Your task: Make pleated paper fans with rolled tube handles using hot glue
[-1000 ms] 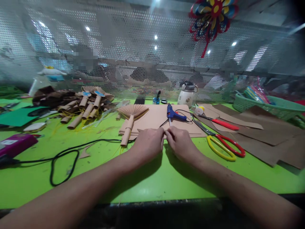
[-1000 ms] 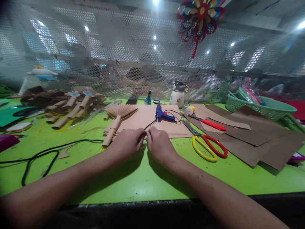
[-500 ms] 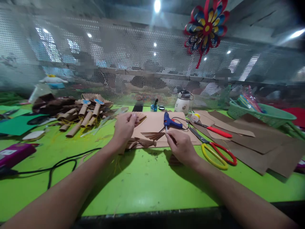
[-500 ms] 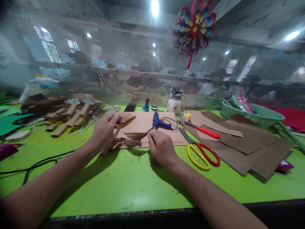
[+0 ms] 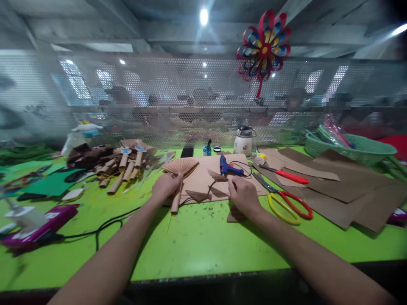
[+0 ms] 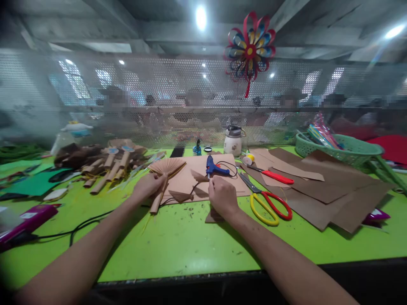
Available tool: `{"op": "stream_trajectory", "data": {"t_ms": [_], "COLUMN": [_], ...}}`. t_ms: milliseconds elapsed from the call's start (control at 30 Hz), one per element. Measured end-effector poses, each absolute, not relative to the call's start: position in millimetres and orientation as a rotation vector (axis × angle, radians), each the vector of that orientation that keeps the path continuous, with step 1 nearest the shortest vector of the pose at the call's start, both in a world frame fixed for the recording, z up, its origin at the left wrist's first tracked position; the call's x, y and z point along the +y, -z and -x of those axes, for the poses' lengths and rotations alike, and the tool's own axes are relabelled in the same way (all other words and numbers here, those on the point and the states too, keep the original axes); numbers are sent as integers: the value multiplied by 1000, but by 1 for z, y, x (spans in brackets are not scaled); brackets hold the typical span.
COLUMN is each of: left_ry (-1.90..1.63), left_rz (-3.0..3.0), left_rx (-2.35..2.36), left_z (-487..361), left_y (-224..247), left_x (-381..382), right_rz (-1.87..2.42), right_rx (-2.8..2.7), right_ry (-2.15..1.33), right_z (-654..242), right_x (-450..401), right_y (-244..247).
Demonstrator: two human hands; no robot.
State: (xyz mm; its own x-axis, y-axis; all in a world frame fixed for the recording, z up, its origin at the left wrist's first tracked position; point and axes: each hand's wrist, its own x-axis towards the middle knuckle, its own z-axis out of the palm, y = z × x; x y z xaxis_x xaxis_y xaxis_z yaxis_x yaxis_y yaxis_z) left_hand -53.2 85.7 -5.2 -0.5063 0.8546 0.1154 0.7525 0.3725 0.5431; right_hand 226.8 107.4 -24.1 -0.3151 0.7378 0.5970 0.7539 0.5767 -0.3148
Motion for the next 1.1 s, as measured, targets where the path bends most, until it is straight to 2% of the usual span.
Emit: {"op": "stream_trajectory", "data": {"t_ms": [133, 300, 500, 667, 833, 1100], "left_ry": [-774, -918, -1351, -1709, -1757, -1779], "left_rz": [-1410, -1328, -1262, -1217, -1051, -847], "left_rx": [2383, 2376, 2329, 1930, 1523, 1299], "left_z": [49, 50, 49, 27, 8, -4], "left_y": [7, 7, -5, -20, -27, -25], "left_x": [84, 83, 84, 76, 66, 62], "right_rz": [1217, 1185, 1114, 1143, 1114, 988], "right_rx": [-2129, -2212, -2235, -2013, -1840, -1893], "right_ry": [61, 41, -139, -240, -358, -539], "right_z": [-223, -218, -218, -230, -235, -227], "right_x": [105, 100, 96, 112, 123, 113], "right_y": [25, 31, 32, 21, 17, 23]}}
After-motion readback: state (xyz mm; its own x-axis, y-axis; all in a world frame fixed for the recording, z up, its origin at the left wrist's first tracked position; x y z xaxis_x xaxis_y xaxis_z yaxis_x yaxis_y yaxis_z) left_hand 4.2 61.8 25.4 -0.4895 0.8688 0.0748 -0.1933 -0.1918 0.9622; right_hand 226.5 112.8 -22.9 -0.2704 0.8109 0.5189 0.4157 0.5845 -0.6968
